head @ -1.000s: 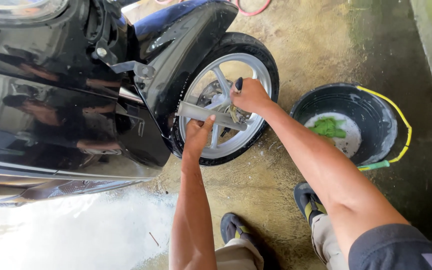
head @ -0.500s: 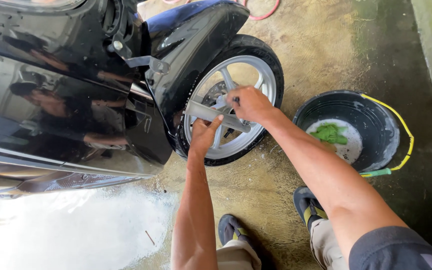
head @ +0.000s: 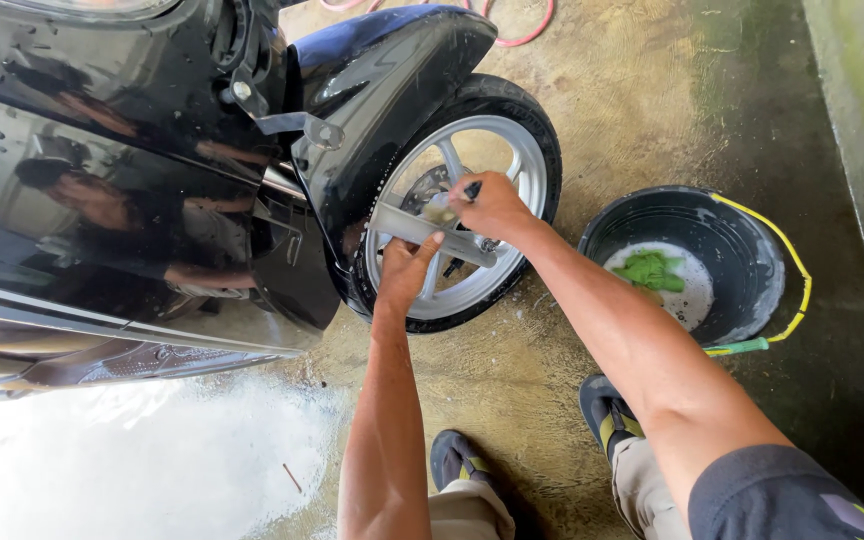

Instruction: The person scrubs the front wheel and tire of a motorcycle using a brush and soapy water from a bucket. They focus on cleaning the spokes, rim, and tire tread, repeatedly dipping the brush into the bucket to reload soap.

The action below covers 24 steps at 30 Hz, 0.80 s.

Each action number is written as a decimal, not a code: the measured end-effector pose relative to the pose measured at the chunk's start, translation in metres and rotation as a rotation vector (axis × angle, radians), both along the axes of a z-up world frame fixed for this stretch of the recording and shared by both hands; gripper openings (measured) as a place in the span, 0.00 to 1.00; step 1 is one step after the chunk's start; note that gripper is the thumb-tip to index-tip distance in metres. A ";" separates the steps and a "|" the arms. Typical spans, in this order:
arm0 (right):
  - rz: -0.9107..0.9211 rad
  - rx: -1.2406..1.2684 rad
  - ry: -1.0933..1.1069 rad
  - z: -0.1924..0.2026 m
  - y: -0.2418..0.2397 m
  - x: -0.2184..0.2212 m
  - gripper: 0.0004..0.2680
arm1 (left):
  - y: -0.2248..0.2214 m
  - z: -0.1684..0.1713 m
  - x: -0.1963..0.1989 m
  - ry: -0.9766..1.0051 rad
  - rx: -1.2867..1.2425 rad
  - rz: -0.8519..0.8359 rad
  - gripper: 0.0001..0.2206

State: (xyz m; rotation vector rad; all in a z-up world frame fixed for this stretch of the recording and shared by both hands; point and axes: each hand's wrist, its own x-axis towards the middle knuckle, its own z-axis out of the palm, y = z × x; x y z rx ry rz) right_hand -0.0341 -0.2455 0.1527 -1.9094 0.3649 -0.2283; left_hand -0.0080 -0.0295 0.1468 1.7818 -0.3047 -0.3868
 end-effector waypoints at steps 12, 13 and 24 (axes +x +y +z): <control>-0.068 -0.218 0.191 0.014 -0.010 -0.012 0.06 | -0.002 0.000 -0.004 -0.027 0.039 -0.024 0.26; -0.069 -0.217 0.197 0.020 -0.010 -0.018 0.06 | 0.000 -0.005 -0.001 -0.022 0.040 -0.026 0.26; -0.124 -0.141 0.194 0.006 -0.017 -0.011 0.08 | -0.001 0.014 -0.007 0.016 -0.005 -0.081 0.26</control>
